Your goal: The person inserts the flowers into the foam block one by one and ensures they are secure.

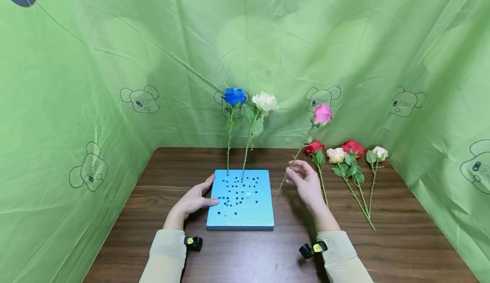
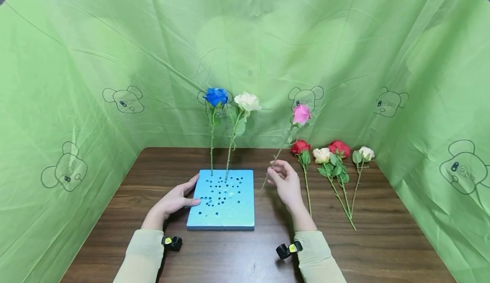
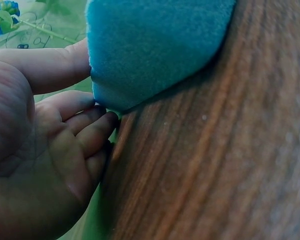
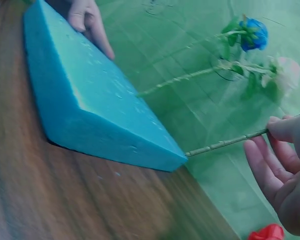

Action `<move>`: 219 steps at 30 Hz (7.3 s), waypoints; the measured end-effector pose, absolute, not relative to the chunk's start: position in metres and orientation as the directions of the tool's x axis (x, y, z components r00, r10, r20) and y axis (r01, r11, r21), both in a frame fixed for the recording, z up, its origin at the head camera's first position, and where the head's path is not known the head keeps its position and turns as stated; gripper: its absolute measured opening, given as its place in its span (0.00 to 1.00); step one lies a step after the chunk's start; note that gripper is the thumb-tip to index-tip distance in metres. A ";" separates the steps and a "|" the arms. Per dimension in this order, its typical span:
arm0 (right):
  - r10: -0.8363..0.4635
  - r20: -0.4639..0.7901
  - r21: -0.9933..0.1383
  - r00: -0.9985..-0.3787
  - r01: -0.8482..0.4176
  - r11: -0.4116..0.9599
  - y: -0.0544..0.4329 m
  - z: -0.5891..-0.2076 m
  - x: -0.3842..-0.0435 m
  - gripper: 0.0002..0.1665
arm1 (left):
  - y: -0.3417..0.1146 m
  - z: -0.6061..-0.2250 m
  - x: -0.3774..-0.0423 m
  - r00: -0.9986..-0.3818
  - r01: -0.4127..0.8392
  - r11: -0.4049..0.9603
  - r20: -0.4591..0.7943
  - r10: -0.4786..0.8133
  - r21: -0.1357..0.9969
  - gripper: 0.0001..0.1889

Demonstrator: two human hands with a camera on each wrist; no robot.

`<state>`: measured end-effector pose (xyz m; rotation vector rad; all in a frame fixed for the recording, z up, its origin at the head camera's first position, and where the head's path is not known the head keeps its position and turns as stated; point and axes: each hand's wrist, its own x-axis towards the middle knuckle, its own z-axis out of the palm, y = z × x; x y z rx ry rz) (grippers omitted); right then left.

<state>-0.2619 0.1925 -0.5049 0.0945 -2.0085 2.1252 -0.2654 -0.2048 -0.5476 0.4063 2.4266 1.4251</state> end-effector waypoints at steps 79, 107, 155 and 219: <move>0.088 0.403 -0.838 -0.911 -0.328 0.437 0.110 -0.545 -0.300 0.07 | -0.205 -0.547 -0.264 -0.924 0.105 0.480 -0.093 0.371 0.871 0.54; 0.088 0.329 -0.856 -0.940 -0.257 0.448 0.111 -0.553 -0.297 0.06 | -0.205 -0.547 -0.263 -0.924 0.087 0.482 -0.110 0.365 0.872 0.54; -0.137 0.086 -0.982 -0.987 -0.106 0.154 0.132 -0.553 -0.298 0.39 | -0.206 -0.548 -0.264 -0.924 0.097 0.481 -0.101 0.368 0.871 0.54; -0.229 -0.143 -0.912 -0.963 0.038 0.408 0.325 -0.487 -0.234 0.36 | -0.204 -0.550 -0.265 -0.918 0.079 0.445 -0.109 0.381 0.892 0.54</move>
